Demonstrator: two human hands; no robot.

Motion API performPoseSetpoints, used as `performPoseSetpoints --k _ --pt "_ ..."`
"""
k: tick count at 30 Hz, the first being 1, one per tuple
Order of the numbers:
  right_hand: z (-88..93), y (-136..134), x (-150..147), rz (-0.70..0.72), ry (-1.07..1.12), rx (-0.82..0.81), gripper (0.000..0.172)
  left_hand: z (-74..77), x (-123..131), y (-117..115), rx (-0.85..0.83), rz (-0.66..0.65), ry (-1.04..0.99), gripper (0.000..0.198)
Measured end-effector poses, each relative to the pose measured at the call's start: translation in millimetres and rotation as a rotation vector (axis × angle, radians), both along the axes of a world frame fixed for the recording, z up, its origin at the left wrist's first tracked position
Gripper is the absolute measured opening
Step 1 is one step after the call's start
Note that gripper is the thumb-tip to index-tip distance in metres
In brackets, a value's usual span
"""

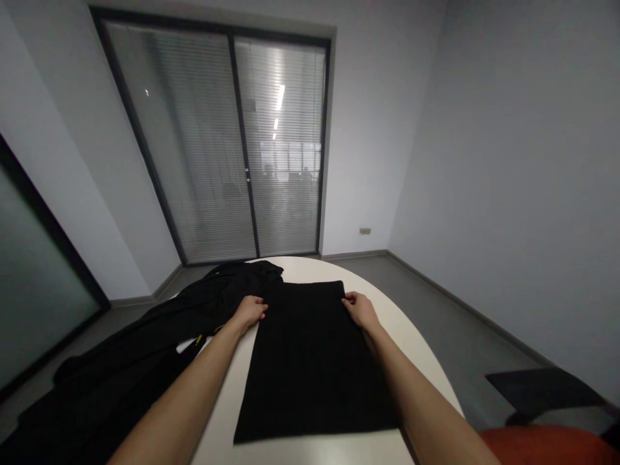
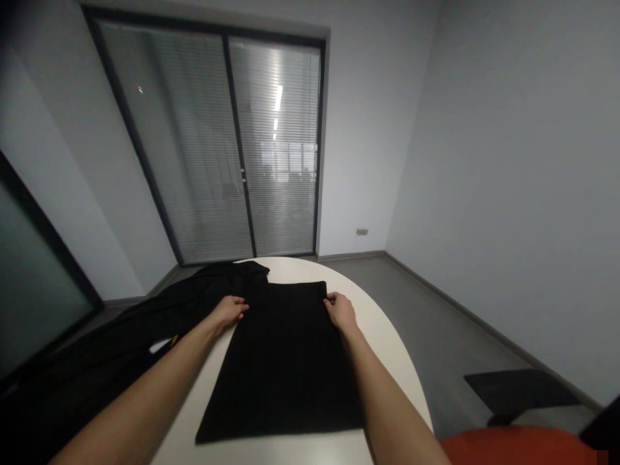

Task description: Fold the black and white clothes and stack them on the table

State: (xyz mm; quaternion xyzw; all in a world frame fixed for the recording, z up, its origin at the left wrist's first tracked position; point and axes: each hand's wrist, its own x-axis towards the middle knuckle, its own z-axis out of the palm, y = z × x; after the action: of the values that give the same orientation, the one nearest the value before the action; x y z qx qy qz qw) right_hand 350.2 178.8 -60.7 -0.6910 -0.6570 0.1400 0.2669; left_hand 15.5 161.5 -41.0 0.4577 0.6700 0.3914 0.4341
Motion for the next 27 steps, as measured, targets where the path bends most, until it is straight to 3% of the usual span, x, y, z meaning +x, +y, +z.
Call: performPoseSetpoints --k 7,11,17,22,27 --pt "0.1 0 -4 -0.053 0.004 0.012 0.035 17.1 6 -6 -0.108 0.005 -0.097 0.027" --pt "0.1 -3 -6 -0.057 0.043 -0.001 0.028 22.3 11 -10 -0.109 0.025 -0.205 0.028" --pt "8.3 -3 -5 0.024 0.256 0.045 0.023 28.8 12 -18 -0.083 0.081 -0.346 0.056" --pt "23.3 -8 -4 0.062 0.466 0.049 0.033 38.6 13 -30 -0.035 0.098 -0.460 0.054" --pt "56.6 -31 -5 0.107 0.772 0.002 0.043 48.9 12 -48 0.006 0.082 -0.579 0.044"
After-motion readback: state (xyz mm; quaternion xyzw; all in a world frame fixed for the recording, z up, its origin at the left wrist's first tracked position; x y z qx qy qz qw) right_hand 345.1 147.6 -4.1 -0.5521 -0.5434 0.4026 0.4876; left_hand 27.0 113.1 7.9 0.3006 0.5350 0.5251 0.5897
